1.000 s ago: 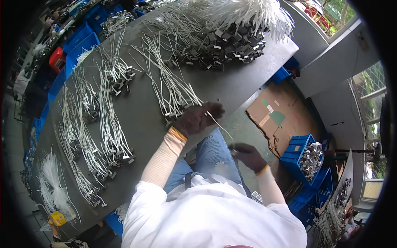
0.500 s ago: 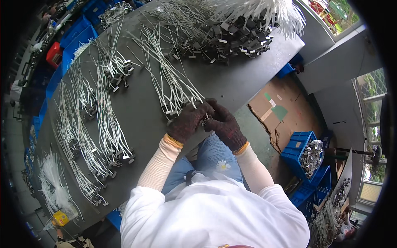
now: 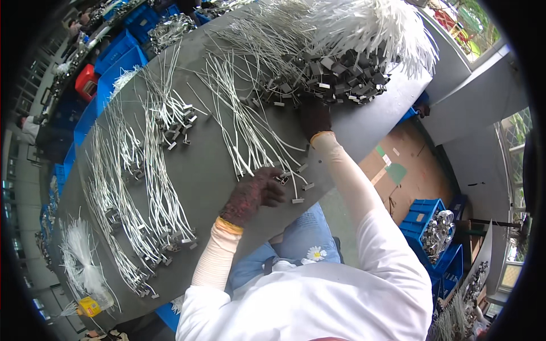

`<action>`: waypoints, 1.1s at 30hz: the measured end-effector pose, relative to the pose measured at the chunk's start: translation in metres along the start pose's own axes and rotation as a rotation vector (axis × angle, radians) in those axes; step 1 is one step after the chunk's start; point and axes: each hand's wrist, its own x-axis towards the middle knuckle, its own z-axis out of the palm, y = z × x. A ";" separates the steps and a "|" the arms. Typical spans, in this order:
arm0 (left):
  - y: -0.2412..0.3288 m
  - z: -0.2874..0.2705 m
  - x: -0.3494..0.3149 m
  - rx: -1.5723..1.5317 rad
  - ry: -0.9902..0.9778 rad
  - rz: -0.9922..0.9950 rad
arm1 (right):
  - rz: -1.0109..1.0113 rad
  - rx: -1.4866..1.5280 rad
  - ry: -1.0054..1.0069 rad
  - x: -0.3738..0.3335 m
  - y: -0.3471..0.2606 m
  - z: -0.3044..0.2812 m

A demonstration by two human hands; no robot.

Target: Assemble and bundle sets of white cable harnesses at a manual assembly station.

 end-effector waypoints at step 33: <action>0.026 -0.048 0.075 -0.752 -0.508 0.060 | 0.821 0.750 -0.984 -0.425 0.121 -0.236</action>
